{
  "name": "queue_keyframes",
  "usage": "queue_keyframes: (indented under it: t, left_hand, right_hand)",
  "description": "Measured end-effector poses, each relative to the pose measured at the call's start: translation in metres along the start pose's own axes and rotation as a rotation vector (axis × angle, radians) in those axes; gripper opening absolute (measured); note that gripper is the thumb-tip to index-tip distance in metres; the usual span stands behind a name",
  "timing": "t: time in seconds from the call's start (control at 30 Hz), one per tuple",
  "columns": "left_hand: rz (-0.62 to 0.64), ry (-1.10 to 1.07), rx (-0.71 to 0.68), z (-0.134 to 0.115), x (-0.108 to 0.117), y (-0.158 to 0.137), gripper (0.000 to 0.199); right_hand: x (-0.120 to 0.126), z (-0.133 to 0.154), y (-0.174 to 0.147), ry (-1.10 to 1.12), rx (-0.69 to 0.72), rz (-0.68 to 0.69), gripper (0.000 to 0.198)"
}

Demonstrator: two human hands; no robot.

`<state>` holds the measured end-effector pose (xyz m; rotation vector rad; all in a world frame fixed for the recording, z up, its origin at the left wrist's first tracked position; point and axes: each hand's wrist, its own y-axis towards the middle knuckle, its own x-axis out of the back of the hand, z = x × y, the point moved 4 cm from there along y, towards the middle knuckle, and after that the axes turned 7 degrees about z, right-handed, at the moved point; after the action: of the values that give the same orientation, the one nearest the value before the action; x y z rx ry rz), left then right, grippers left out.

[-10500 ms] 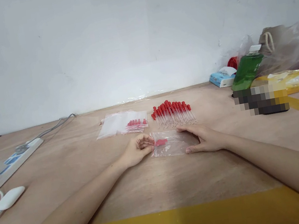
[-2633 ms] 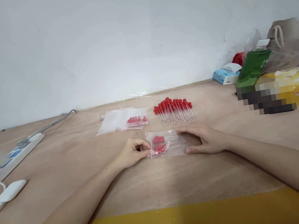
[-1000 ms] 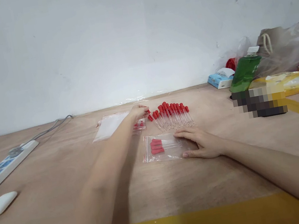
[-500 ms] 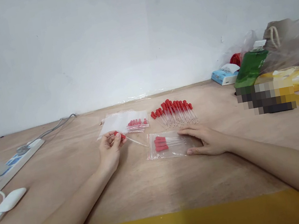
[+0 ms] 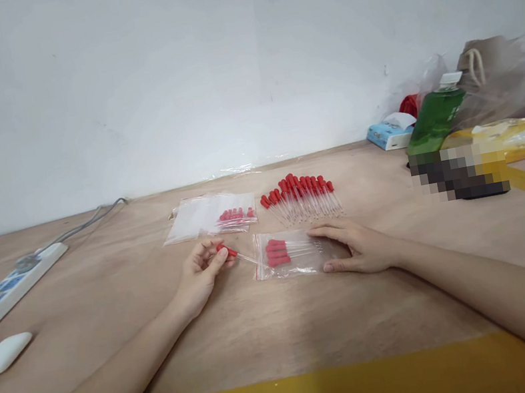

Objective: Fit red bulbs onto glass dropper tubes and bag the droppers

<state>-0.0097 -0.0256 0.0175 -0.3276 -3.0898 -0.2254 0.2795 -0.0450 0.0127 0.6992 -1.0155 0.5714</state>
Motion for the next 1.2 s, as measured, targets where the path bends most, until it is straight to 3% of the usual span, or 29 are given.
queue_keyframes:
  t: [0.2, 0.4, 0.67, 1.0, 1.2]
  left_hand:
    - [0.12, 0.239, 0.062, -0.005, 0.005, -0.015, 0.024]
    - [0.229, 0.308, 0.099, -0.006, -0.007, -0.025, 0.025]
    - [0.387, 0.292, 0.206, -0.004, -0.018, -0.009, 0.028]
    - [0.649, 0.129, 0.157, -0.004, -0.038, -0.008, 0.024]
    - [0.648, 0.188, 0.106, -0.005, -0.039, -0.008, 0.018]
  right_hand:
    - [0.0, 0.0, 0.0, 0.0, -0.016, 0.014, 0.06]
    - [0.0, 0.0, 0.001, 0.011, -0.007, 0.01, 0.061]
    - [0.001, 0.0, 0.001, 0.004, -0.004, 0.015, 0.06]
    - [0.0, 0.0, 0.0, 0.0, 0.003, 0.003, 0.058]
    - [0.0, -0.001, 0.001, 0.006, -0.002, 0.006, 0.058]
